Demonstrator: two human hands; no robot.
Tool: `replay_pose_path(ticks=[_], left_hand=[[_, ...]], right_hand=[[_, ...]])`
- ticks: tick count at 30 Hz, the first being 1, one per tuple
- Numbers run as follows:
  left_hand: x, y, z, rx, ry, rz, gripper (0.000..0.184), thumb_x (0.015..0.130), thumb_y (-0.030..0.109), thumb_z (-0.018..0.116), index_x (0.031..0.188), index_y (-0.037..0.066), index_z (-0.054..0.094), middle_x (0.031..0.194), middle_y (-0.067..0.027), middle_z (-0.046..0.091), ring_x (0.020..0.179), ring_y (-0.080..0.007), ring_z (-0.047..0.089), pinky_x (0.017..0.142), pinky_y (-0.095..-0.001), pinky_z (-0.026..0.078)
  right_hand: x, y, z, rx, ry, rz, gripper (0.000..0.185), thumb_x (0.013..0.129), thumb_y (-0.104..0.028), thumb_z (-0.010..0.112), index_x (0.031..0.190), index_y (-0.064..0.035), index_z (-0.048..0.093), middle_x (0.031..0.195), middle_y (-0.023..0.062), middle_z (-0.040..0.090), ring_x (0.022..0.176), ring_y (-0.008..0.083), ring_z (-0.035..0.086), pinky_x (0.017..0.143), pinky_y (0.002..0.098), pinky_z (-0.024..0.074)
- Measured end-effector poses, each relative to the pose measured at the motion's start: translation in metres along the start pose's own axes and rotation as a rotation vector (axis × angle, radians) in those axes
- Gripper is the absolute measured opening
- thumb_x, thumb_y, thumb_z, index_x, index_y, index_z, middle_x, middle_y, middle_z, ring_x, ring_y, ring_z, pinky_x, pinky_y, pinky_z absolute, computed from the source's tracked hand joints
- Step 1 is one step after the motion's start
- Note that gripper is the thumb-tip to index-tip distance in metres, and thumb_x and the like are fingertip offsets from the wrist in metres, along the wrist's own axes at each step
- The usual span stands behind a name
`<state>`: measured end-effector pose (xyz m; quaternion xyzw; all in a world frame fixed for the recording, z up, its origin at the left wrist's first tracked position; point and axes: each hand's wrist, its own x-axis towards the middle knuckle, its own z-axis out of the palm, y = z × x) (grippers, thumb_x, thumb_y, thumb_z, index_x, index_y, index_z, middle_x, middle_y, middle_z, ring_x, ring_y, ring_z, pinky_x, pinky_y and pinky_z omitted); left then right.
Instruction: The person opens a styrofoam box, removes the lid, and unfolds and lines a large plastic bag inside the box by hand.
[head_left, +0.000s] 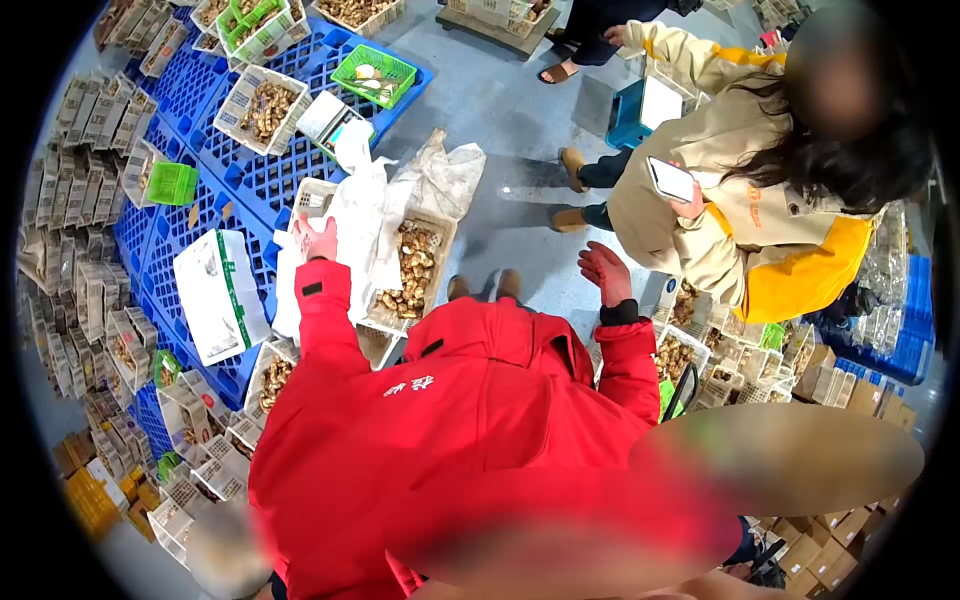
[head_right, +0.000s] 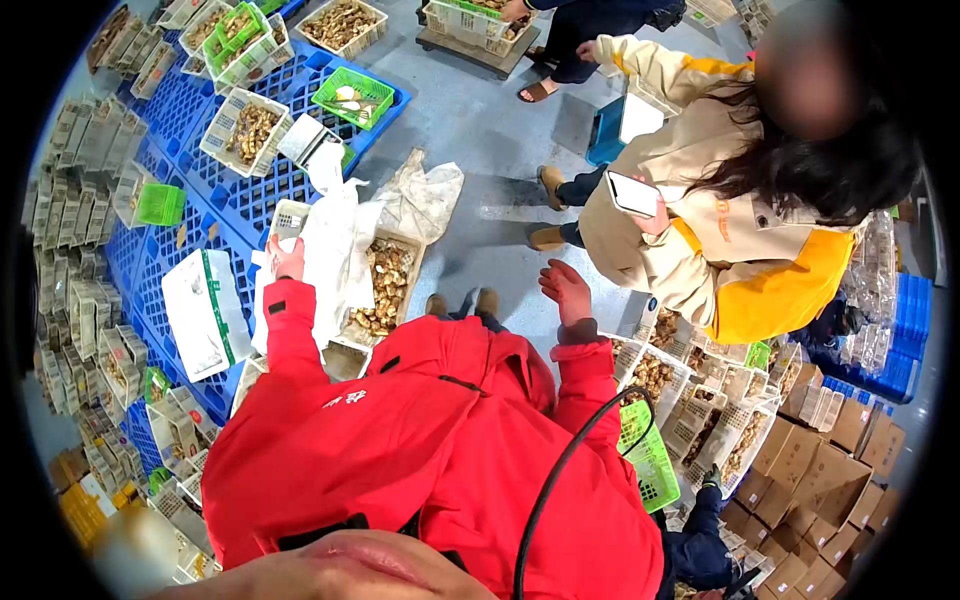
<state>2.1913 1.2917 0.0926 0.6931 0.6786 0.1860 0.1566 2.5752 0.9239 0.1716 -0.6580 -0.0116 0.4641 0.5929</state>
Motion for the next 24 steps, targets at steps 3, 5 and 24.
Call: replay_pose_path(ticks=[3, 5, 24], left_hand=[[-0.019, 0.013, 0.007, -0.166, 0.099, 0.095, 0.055, 0.070, 0.028, 0.061, 0.111, -0.002, 0.042, 0.113, -0.0205, 0.044, 0.107, -0.0333, 0.040, 0.090, -0.0374, 0.032], [-0.040, 0.039, 0.002, -0.251, 0.047, 0.076, 0.043, 0.072, 0.024, 0.059, 0.104, -0.003, 0.048, 0.105, -0.0200, 0.050, 0.100, -0.0332, 0.045, 0.086, -0.0361, 0.035], [-0.158, 0.169, 0.047, -0.555, -0.789, -0.158, 0.035, 0.082, 0.020, 0.051, 0.108, -0.002, 0.045, 0.100, -0.0132, 0.055, 0.095, -0.0181, 0.052, 0.082, -0.0271, 0.040]], right_hand=[[0.004, -0.001, 0.000, -0.013, 0.005, 0.012, 0.036, 0.081, -0.021, 0.051, 0.113, -0.0034, 0.047, 0.096, 0.0113, 0.058, 0.082, 0.0176, 0.058, 0.071, 0.0264, 0.0468], [0.016, 0.005, -0.004, -0.018, -0.017, 0.047, 0.036, 0.082, -0.021, 0.050, 0.113, -0.0034, 0.046, 0.096, 0.0112, 0.058, 0.081, 0.0176, 0.058, 0.071, 0.0265, 0.0469], [0.130, -0.024, -0.014, -0.089, -0.338, 0.184, 0.029, 0.081, -0.016, 0.052, 0.106, -0.0022, 0.050, 0.084, 0.0065, 0.057, 0.070, 0.0122, 0.055, 0.060, 0.0228, 0.0447]])
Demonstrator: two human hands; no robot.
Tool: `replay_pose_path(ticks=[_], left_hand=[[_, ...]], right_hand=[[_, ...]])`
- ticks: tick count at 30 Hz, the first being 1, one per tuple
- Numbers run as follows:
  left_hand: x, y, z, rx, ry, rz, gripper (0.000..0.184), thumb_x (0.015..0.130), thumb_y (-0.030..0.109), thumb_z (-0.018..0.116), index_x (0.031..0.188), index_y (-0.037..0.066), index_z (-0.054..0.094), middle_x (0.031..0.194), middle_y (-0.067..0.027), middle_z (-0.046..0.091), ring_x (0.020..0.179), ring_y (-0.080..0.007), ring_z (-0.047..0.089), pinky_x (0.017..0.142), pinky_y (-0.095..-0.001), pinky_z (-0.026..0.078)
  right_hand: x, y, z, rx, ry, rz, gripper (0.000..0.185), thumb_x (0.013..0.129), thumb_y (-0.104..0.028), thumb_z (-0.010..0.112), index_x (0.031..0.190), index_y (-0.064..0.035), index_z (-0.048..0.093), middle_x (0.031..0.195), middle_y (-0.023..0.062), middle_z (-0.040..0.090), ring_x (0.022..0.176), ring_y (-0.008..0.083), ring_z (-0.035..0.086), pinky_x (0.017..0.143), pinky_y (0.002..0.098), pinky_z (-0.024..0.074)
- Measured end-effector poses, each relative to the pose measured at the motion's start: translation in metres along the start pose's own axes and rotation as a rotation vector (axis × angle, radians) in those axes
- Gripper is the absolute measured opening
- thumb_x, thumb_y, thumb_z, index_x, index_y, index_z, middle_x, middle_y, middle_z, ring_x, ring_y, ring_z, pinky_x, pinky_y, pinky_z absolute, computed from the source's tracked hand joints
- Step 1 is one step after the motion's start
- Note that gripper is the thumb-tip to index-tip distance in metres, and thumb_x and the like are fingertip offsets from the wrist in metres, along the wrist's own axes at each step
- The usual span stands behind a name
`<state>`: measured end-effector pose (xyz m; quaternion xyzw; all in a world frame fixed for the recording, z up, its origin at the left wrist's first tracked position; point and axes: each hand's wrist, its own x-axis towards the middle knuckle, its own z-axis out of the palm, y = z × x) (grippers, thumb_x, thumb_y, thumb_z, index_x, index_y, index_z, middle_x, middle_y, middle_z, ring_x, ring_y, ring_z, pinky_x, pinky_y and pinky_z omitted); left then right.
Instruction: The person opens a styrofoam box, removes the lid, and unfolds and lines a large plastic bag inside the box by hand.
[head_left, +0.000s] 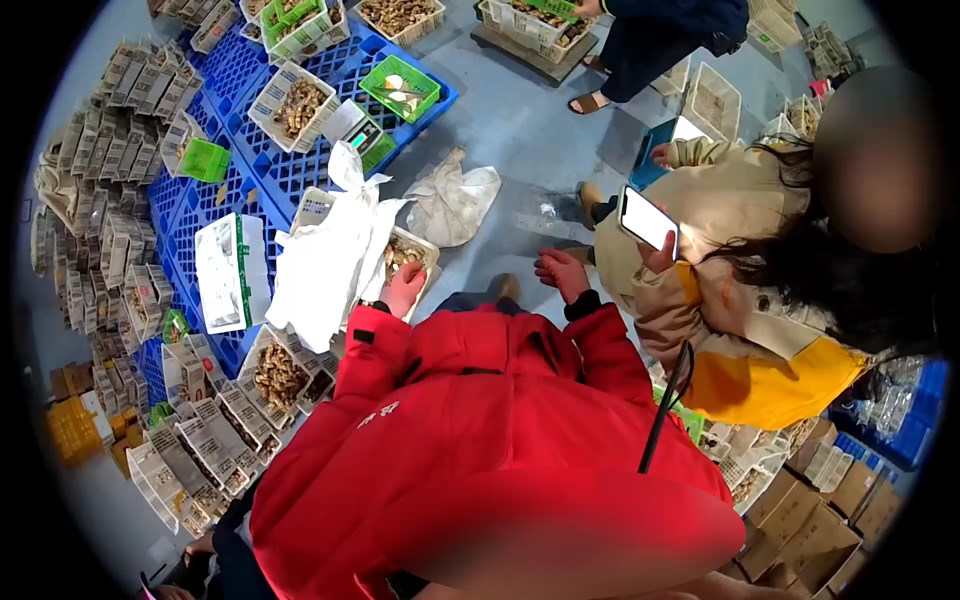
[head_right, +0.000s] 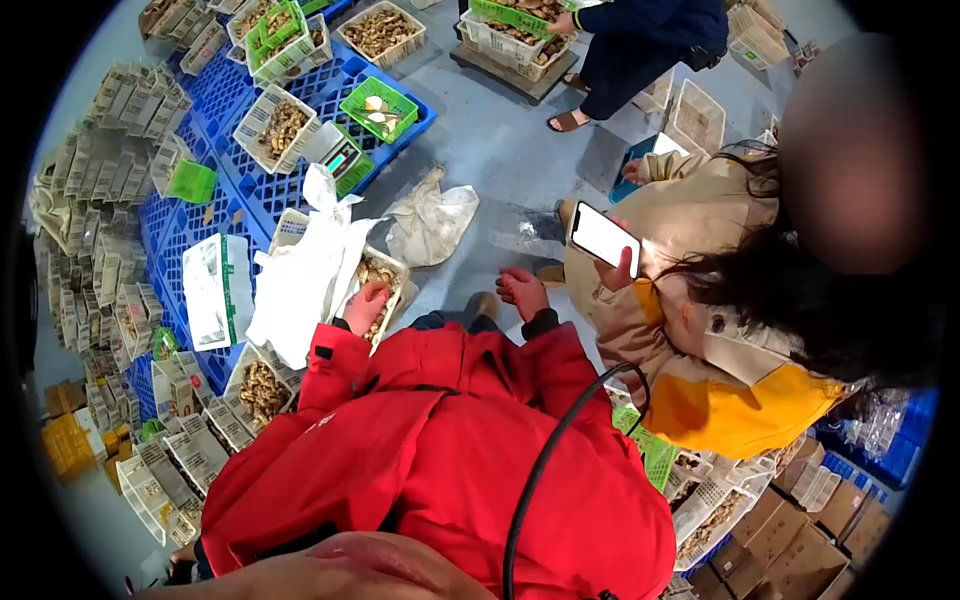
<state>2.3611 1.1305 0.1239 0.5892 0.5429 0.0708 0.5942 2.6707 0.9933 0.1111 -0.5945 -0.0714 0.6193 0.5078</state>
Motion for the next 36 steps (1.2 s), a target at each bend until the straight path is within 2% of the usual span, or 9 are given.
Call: replay_pose_path(ticks=[3, 10, 13, 14, 23, 31, 32, 35, 36], left_hand=[[0.000, 0.012, 0.007, 0.137, -0.066, -0.030, 0.037, 0.081, 0.022, 0.052, 0.109, -0.002, 0.045, 0.102, -0.0126, 0.054, 0.095, -0.0178, 0.052, 0.080, -0.0265, 0.041], [0.038, -0.026, 0.012, -0.071, -0.058, 0.106, 0.037, 0.081, 0.023, 0.052, 0.108, -0.001, 0.046, 0.099, -0.0115, 0.055, 0.091, -0.0171, 0.053, 0.079, -0.0263, 0.041], [0.017, 0.015, 0.004, 0.088, -0.078, -0.074, 0.036, 0.080, 0.022, 0.052, 0.108, -0.001, 0.046, 0.099, -0.0109, 0.056, 0.091, -0.0165, 0.053, 0.078, -0.0255, 0.041], [0.028, -0.014, 0.003, 0.053, -0.091, 0.040, 0.036, 0.080, 0.022, 0.052, 0.107, -0.002, 0.047, 0.097, -0.0107, 0.056, 0.090, -0.0161, 0.053, 0.077, -0.0252, 0.041], [0.004, -0.061, 0.002, 0.065, -0.019, 0.123, 0.035, 0.080, 0.028, 0.051, 0.101, 0.001, 0.051, 0.091, -0.0107, 0.058, 0.086, -0.0175, 0.054, 0.076, -0.0263, 0.041], [-0.019, -0.031, -0.006, 0.029, -0.103, -0.051, 0.031, 0.081, 0.026, 0.050, 0.102, 0.003, 0.052, 0.079, -0.0031, 0.056, 0.061, -0.0087, 0.047, 0.054, -0.0227, 0.039], [-0.015, -0.041, -0.005, 0.040, -0.088, -0.016, 0.031, 0.079, 0.025, 0.052, 0.100, 0.002, 0.052, 0.081, -0.0043, 0.056, 0.069, -0.0106, 0.050, 0.062, -0.0224, 0.040], [-0.010, -0.060, -0.003, -0.040, -0.077, 0.024, 0.031, 0.080, 0.024, 0.053, 0.100, 0.001, 0.052, 0.082, -0.0045, 0.056, 0.069, -0.0105, 0.050, 0.062, -0.0224, 0.040], [-0.010, -0.065, 0.001, -0.027, -0.035, 0.086, 0.027, 0.081, 0.023, 0.050, 0.102, 0.006, 0.053, 0.071, 0.0002, 0.053, 0.056, -0.0069, 0.044, 0.049, -0.0213, 0.037]], right_hand=[[0.000, -0.004, -0.012, 0.041, 0.000, -0.002, 0.028, 0.080, -0.016, 0.052, 0.105, -0.0021, 0.051, 0.085, 0.0068, 0.057, 0.070, 0.0122, 0.055, 0.060, 0.0227, 0.0448], [-0.002, 0.005, -0.006, 0.026, 0.053, -0.043, 0.029, 0.080, -0.013, 0.050, 0.106, 0.0001, 0.049, 0.084, 0.0087, 0.058, 0.067, 0.0135, 0.056, 0.057, 0.0225, 0.0451], [0.004, 0.013, -0.001, 0.059, 0.060, -0.011, 0.029, 0.080, -0.012, 0.050, 0.106, -0.0002, 0.050, 0.084, 0.0089, 0.058, 0.068, 0.0135, 0.056, 0.058, 0.0226, 0.0453], [-0.001, 0.008, 0.003, 0.048, 0.066, -0.012, 0.029, 0.079, -0.011, 0.051, 0.106, -0.0002, 0.050, 0.084, 0.0090, 0.058, 0.067, 0.0136, 0.056, 0.057, 0.0228, 0.0452], [-0.002, 0.047, 0.000, 0.161, -0.048, -0.010, 0.027, 0.078, -0.009, 0.050, 0.103, 0.0004, 0.048, 0.079, 0.0085, 0.055, 0.061, 0.0127, 0.053, 0.051, 0.0210, 0.0423], [-0.015, 0.052, 0.004, 0.129, 0.017, -0.001, 0.030, 0.080, -0.014, 0.052, 0.106, -0.0004, 0.048, 0.081, 0.0083, 0.055, 0.063, 0.0128, 0.053, 0.052, 0.0228, 0.0424], [-0.016, 0.050, 0.004, 0.109, 0.020, -0.008, 0.029, 0.080, -0.015, 0.053, 0.105, -0.0012, 0.049, 0.082, 0.0079, 0.056, 0.064, 0.0128, 0.053, 0.054, 0.0228, 0.0427], [-0.015, 0.057, 0.001, 0.121, -0.001, -0.011, 0.029, 0.079, -0.018, 0.055, 0.103, -0.0029, 0.052, 0.083, 0.0072, 0.057, 0.066, 0.0127, 0.054, 0.056, 0.0230, 0.0435], [-0.021, 0.055, 0.004, 0.102, 0.023, -0.015, 0.029, 0.078, -0.018, 0.055, 0.103, -0.0031, 0.052, 0.083, 0.0073, 0.057, 0.066, 0.0128, 0.054, 0.056, 0.0231, 0.0437]])
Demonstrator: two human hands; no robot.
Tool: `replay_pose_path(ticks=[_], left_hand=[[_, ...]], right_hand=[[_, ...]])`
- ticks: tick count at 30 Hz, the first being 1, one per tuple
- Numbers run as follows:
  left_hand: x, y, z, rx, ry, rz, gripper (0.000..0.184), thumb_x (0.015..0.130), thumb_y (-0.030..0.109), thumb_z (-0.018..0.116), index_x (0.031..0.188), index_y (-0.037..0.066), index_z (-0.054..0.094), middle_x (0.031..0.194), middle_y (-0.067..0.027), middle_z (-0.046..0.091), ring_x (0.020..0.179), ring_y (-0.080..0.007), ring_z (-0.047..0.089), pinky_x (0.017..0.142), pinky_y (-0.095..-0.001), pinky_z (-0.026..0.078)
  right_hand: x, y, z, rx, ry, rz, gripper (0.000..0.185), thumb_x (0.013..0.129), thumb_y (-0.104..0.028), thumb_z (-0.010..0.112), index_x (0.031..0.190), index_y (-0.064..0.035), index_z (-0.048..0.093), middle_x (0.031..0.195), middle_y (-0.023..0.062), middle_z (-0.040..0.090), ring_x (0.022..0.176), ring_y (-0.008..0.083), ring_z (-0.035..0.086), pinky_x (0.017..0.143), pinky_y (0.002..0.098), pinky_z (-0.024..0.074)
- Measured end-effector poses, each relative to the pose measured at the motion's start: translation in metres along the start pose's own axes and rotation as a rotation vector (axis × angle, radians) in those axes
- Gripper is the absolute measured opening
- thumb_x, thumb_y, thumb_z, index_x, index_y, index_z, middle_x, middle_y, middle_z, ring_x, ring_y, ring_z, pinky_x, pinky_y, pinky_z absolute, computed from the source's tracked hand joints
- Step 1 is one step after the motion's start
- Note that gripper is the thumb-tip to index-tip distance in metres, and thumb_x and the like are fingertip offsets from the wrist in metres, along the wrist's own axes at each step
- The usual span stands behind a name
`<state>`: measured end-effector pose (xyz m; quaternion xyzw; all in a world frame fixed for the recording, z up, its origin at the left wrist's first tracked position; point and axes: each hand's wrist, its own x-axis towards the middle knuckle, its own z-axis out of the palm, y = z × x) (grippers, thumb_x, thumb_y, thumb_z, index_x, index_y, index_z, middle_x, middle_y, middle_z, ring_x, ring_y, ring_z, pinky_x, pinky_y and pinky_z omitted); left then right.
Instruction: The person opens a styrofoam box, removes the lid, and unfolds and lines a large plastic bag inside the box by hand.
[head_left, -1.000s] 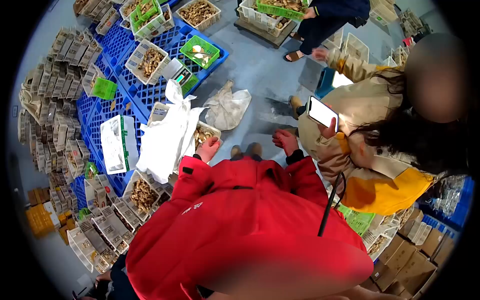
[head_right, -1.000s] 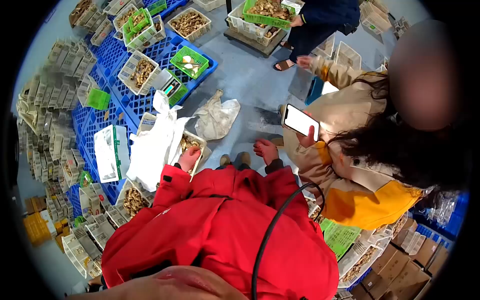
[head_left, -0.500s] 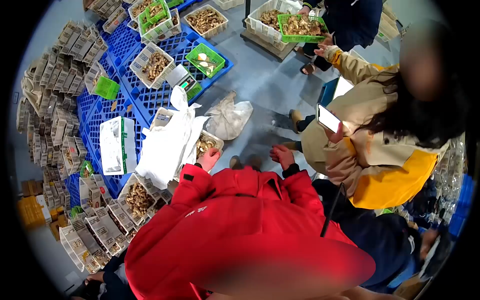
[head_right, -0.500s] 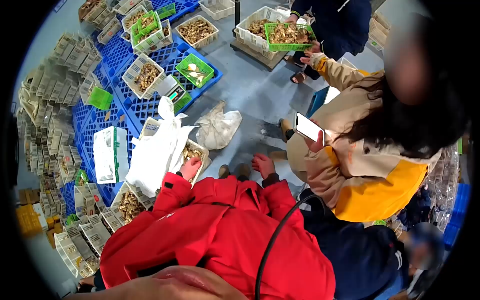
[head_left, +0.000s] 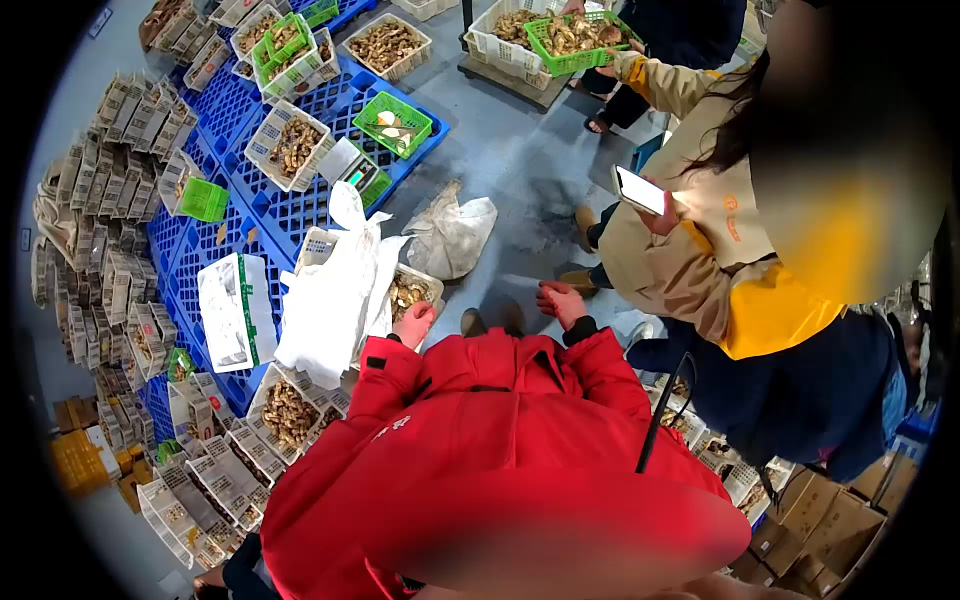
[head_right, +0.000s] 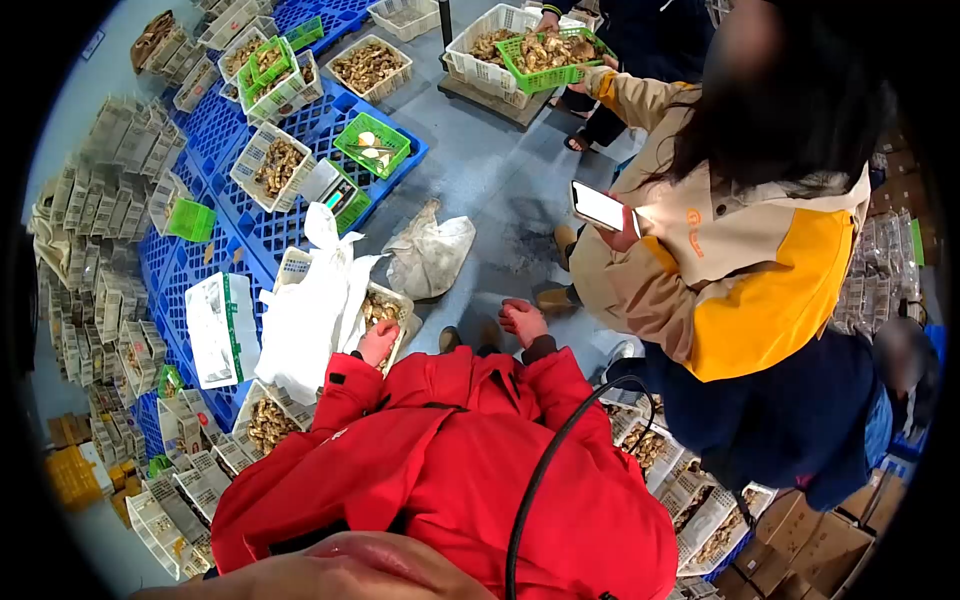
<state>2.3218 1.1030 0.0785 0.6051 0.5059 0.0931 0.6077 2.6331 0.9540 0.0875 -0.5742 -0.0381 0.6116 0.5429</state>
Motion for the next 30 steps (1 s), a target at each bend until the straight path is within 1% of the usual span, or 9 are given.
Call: replay_pose_path(ticks=[3, 8, 11, 12, 16, 19, 20, 25, 30], left_hand=[[-0.009, 0.001, -0.001, -0.004, -0.020, -0.082, 0.026, 0.082, 0.023, 0.049, 0.101, 0.006, 0.053, 0.072, 0.0001, 0.052, 0.058, -0.0068, 0.044, 0.051, -0.0211, 0.037], [-0.011, -0.017, 0.002, 0.005, 0.027, 0.042, 0.021, 0.081, 0.021, 0.050, 0.093, 0.005, 0.054, 0.072, -0.0002, 0.051, 0.064, -0.0086, 0.046, 0.058, -0.0225, 0.039], [-0.010, -0.021, 0.004, -0.019, 0.093, 0.016, 0.026, 0.080, 0.021, 0.051, 0.099, 0.003, 0.052, 0.075, -0.0018, 0.054, 0.064, -0.0088, 0.047, 0.057, -0.0218, 0.039], [-0.007, -0.025, -0.001, -0.062, 0.055, -0.075, 0.033, 0.077, 0.017, 0.056, 0.104, 0.000, 0.048, 0.095, -0.0093, 0.056, 0.087, -0.0154, 0.054, 0.076, -0.0258, 0.042], [-0.011, -0.020, -0.002, -0.214, 0.053, -0.114, 0.035, 0.077, 0.017, 0.057, 0.105, -0.001, 0.047, 0.091, -0.0087, 0.056, 0.081, -0.0142, 0.053, 0.070, -0.0244, 0.042], [-0.018, 0.002, -0.004, -0.078, 0.005, -0.216, 0.032, 0.077, 0.017, 0.057, 0.103, -0.001, 0.049, 0.087, -0.0074, 0.057, 0.078, -0.0135, 0.053, 0.068, -0.0237, 0.042], [-0.007, -0.037, 0.000, -0.099, 0.028, -0.006, 0.027, 0.080, 0.021, 0.051, 0.099, 0.003, 0.053, 0.080, -0.0030, 0.056, 0.066, -0.0089, 0.049, 0.059, -0.0213, 0.040], [-0.009, -0.027, 0.003, -0.025, 0.032, 0.021, 0.026, 0.080, 0.019, 0.051, 0.098, 0.002, 0.053, 0.086, -0.0057, 0.057, 0.078, -0.0118, 0.051, 0.069, -0.0236, 0.041], [0.009, -0.059, 0.009, 0.036, 0.140, 0.040, 0.047, 0.073, 0.029, 0.060, 0.109, 0.001, 0.047, 0.099, -0.0143, 0.055, 0.092, -0.0221, 0.052, 0.079, -0.0304, 0.041]], right_hand=[[-0.010, 0.000, 0.003, -0.030, 0.041, -0.008, 0.030, 0.078, -0.020, 0.055, 0.102, -0.0032, 0.053, 0.083, 0.0074, 0.057, 0.068, 0.0132, 0.055, 0.058, 0.0237, 0.0443], [-0.012, 0.005, 0.003, -0.075, 0.060, -0.002, 0.030, 0.080, -0.018, 0.052, 0.106, -0.0032, 0.050, 0.086, 0.0089, 0.058, 0.068, 0.0152, 0.056, 0.057, 0.0238, 0.0450], [-0.012, 0.006, 0.005, -0.064, 0.044, 0.006, 0.030, 0.080, -0.019, 0.053, 0.105, -0.0037, 0.051, 0.086, 0.0091, 0.058, 0.069, 0.0156, 0.057, 0.058, 0.0239, 0.0455], [-0.014, 0.005, 0.006, -0.078, 0.048, 0.002, 0.030, 0.080, -0.019, 0.053, 0.106, -0.0039, 0.051, 0.086, 0.0090, 0.059, 0.069, 0.0156, 0.057, 0.059, 0.0241, 0.0456], [-0.017, 0.001, 0.011, -0.105, 0.054, 0.018, 0.031, 0.079, -0.020, 0.053, 0.106, -0.0041, 0.051, 0.087, 0.0089, 0.059, 0.070, 0.0157, 0.057, 0.060, 0.0252, 0.0462], [-0.013, 0.005, 0.008, -0.102, 0.061, 0.032, 0.032, 0.080, -0.021, 0.053, 0.107, -0.0044, 0.051, 0.088, 0.0087, 0.059, 0.072, 0.0159, 0.057, 0.061, 0.0257, 0.0463], [-0.012, 0.005, 0.008, -0.106, 0.058, 0.029, 0.032, 0.080, -0.021, 0.053, 0.107, -0.0045, 0.051, 0.088, 0.0086, 0.059, 0.072, 0.0160, 0.057, 0.061, 0.0258, 0.0464], [-0.005, 0.007, 0.003, -0.090, 0.033, 0.037, 0.032, 0.079, -0.020, 0.052, 0.107, -0.0042, 0.051, 0.089, 0.0086, 0.058, 0.071, 0.0161, 0.057, 0.062, 0.0260, 0.0468], [-0.009, 0.003, 0.003, -0.077, 0.037, -0.038, 0.028, 0.079, -0.018, 0.052, 0.102, -0.0020, 0.053, 0.079, 0.0080, 0.059, 0.065, 0.0133, 0.056, 0.057, 0.0231, 0.0451]])
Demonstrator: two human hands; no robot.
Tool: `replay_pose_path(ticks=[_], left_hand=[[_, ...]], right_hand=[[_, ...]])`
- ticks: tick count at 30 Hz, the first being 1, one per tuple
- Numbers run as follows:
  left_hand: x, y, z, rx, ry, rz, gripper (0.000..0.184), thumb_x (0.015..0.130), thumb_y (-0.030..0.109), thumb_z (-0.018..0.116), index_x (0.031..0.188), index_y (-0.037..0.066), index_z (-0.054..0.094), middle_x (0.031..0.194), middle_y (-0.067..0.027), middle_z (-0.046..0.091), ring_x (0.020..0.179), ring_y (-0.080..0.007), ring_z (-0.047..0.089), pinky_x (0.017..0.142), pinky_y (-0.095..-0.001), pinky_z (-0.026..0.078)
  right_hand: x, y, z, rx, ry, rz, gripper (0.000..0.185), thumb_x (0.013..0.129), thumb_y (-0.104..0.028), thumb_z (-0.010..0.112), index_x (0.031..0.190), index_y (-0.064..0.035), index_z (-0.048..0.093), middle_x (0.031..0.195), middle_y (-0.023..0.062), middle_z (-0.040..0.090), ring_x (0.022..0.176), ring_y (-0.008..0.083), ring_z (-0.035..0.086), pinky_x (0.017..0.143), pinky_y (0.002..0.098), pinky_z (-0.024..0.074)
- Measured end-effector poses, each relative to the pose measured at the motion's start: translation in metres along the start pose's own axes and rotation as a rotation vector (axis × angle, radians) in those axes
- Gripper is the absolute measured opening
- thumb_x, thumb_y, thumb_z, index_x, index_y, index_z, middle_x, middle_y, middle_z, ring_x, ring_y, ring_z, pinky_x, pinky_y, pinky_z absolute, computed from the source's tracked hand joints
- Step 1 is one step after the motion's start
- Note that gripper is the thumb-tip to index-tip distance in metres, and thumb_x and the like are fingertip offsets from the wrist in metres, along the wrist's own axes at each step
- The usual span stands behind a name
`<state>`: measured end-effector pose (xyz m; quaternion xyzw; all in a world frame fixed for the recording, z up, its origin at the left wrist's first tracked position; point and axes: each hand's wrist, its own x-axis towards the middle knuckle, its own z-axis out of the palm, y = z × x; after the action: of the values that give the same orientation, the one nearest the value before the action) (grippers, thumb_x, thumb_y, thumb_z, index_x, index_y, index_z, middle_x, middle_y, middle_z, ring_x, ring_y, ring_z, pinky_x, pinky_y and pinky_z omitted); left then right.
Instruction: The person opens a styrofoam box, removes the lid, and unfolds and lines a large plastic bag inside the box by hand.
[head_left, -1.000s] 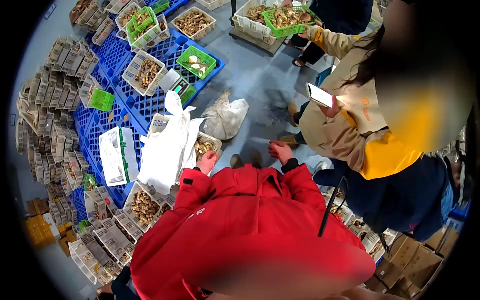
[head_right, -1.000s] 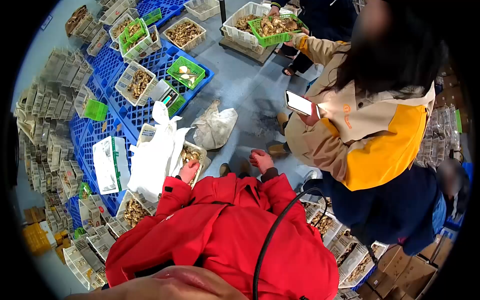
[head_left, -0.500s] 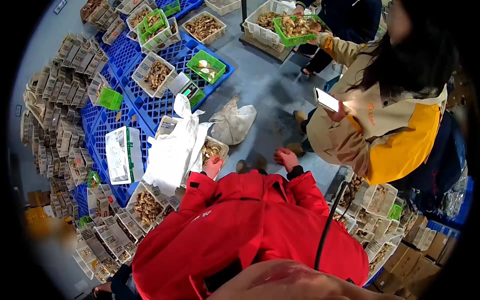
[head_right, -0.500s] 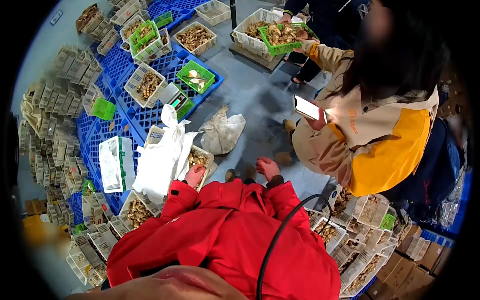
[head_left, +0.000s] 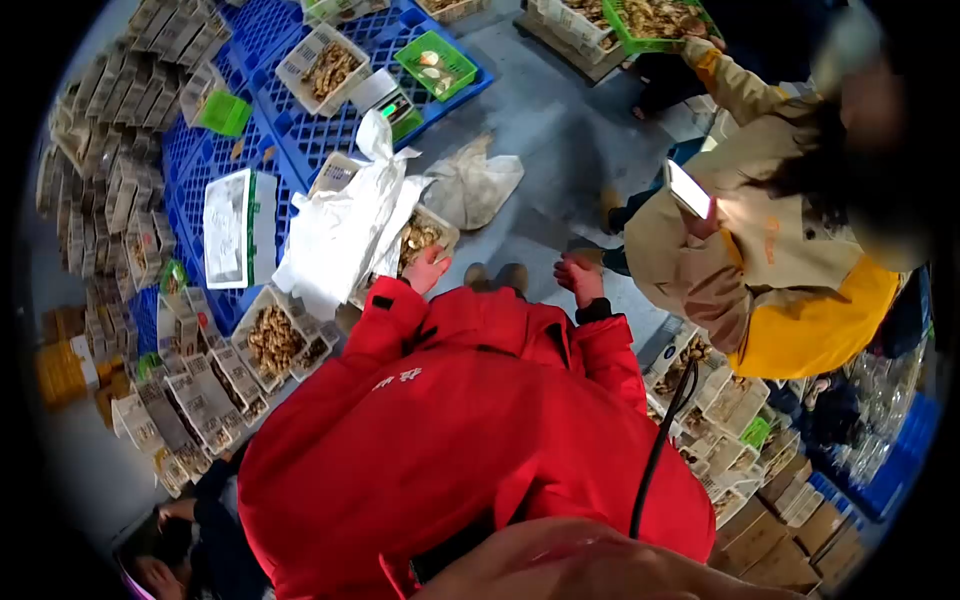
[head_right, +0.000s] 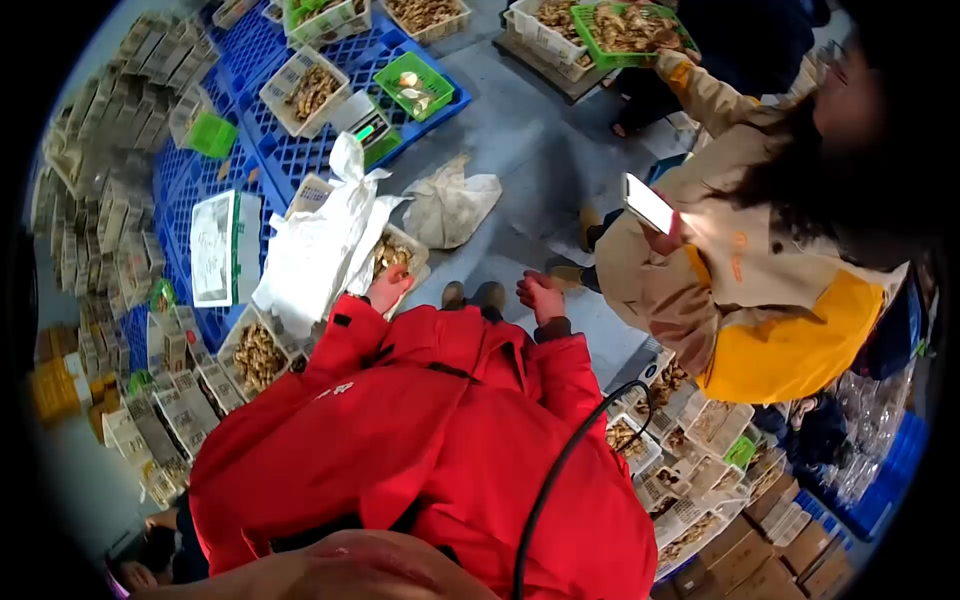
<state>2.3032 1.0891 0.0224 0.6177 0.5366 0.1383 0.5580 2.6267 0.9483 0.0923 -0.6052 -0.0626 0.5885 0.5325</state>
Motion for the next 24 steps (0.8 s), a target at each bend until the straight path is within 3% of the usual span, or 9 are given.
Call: replay_pose_path(ticks=[5, 7, 11, 13, 16, 18, 21, 22, 24], left_hand=[[-0.013, 0.057, -0.015, 0.291, 0.113, 0.048, 0.066, 0.071, 0.039, 0.060, 0.120, 0.001, 0.037, 0.121, -0.0198, 0.039, 0.114, -0.0317, 0.036, 0.094, -0.0352, 0.030], [-0.010, 0.035, -0.010, 0.243, 0.207, 0.152, 0.069, 0.070, 0.037, 0.062, 0.121, 0.000, 0.034, 0.123, -0.0202, 0.036, 0.116, -0.0319, 0.033, 0.095, -0.0353, 0.028], [-0.019, 0.036, -0.013, 0.047, 0.261, 0.041, 0.073, 0.068, 0.039, 0.063, 0.122, -0.001, 0.033, 0.128, -0.0211, 0.028, 0.120, -0.0321, 0.025, 0.098, -0.0360, 0.024], [-0.021, 0.010, -0.014, -0.019, 0.257, -0.030, 0.075, 0.067, 0.040, 0.064, 0.123, 0.001, 0.032, 0.125, -0.0209, 0.031, 0.116, -0.0308, 0.030, 0.095, -0.0360, 0.027], [-0.012, -0.045, -0.007, -0.347, 0.241, -0.162, 0.063, 0.072, 0.038, 0.057, 0.117, -0.002, 0.038, 0.097, -0.0135, 0.054, 0.085, -0.0196, 0.053, 0.059, -0.0324, 0.046], [-0.023, -0.029, -0.031, -0.346, 0.023, -0.492, 0.048, 0.075, 0.033, 0.054, 0.112, 0.003, 0.045, 0.077, -0.0047, 0.053, 0.070, -0.0144, 0.050, 0.054, -0.0306, 0.045], [-0.027, -0.116, -0.026, -0.454, 0.091, -0.464, 0.034, 0.075, 0.033, 0.054, 0.102, 0.011, 0.051, 0.066, 0.0017, 0.045, 0.061, -0.0127, 0.044, 0.052, -0.0293, 0.043], [-0.023, -0.176, -0.029, -0.200, -0.008, -0.181, 0.032, 0.078, 0.029, 0.052, 0.103, 0.011, 0.049, 0.066, 0.0008, 0.045, 0.060, -0.0146, 0.045, 0.051, -0.0314, 0.043], [-0.038, -0.120, -0.041, -0.442, 0.036, -0.635, 0.025, 0.079, 0.025, 0.052, 0.100, 0.012, 0.047, 0.067, 0.0005, 0.046, 0.056, -0.0161, 0.045, 0.046, -0.0323, 0.040]], right_hand=[[-0.005, -0.014, 0.006, -0.081, 0.134, 0.059, 0.028, 0.081, -0.022, 0.052, 0.102, -0.0047, 0.054, 0.075, 0.0075, 0.060, 0.055, 0.0111, 0.054, 0.048, 0.0205, 0.0411], [-0.009, -0.017, 0.005, -0.113, 0.118, 0.033, 0.026, 0.081, -0.024, 0.052, 0.100, -0.0078, 0.056, 0.069, 0.0065, 0.060, 0.049, 0.0078, 0.050, 0.042, 0.0186, 0.0360], [-0.007, -0.016, 0.012, -0.225, 0.149, 0.055, 0.022, 0.081, -0.025, 0.052, 0.096, -0.0106, 0.059, 0.059, 0.0055, 0.057, 0.037, 0.0045, 0.037, 0.034, 0.0178, 0.0260], [-0.005, -0.015, 0.016, -0.313, 0.155, 0.035, 0.021, 0.081, -0.023, 0.050, 0.096, -0.0111, 0.060, 0.058, 0.0055, 0.057, 0.034, 0.0048, 0.032, 0.033, 0.0189, 0.0242], [-0.006, -0.017, 0.019, -0.350, 0.087, 0.034, 0.025, 0.080, -0.025, 0.050, 0.098, -0.0094, 0.058, 0.061, 0.0063, 0.059, 0.037, 0.0052, 0.036, 0.035, 0.0188, 0.0270], [-0.006, -0.020, 0.025, -0.350, 0.076, 0.059, 0.029, 0.080, -0.025, 0.050, 0.102, -0.0080, 0.056, 0.067, 0.0067, 0.061, 0.041, 0.0058, 0.041, 0.037, 0.0184, 0.0292], [-0.003, -0.025, 0.034, -0.332, 0.093, 0.106, 0.034, 0.079, -0.020, 0.052, 0.109, -0.0045, 0.050, 0.078, 0.0053, 0.061, 0.054, 0.0080, 0.053, 0.042, 0.0161, 0.0348], [0.003, -0.022, 0.033, -0.289, 0.107, 0.081, 0.037, 0.077, -0.017, 0.053, 0.111, -0.0037, 0.048, 0.081, 0.0058, 0.060, 0.059, 0.0095, 0.055, 0.046, 0.0169, 0.0380], [0.010, -0.015, 0.030, -0.232, 0.110, 0.047, 0.040, 0.075, -0.014, 0.055, 0.113, -0.0028, 0.046, 0.084, 0.0065, 0.059, 0.066, 0.0121, 0.057, 0.054, 0.0191, 0.0428]])
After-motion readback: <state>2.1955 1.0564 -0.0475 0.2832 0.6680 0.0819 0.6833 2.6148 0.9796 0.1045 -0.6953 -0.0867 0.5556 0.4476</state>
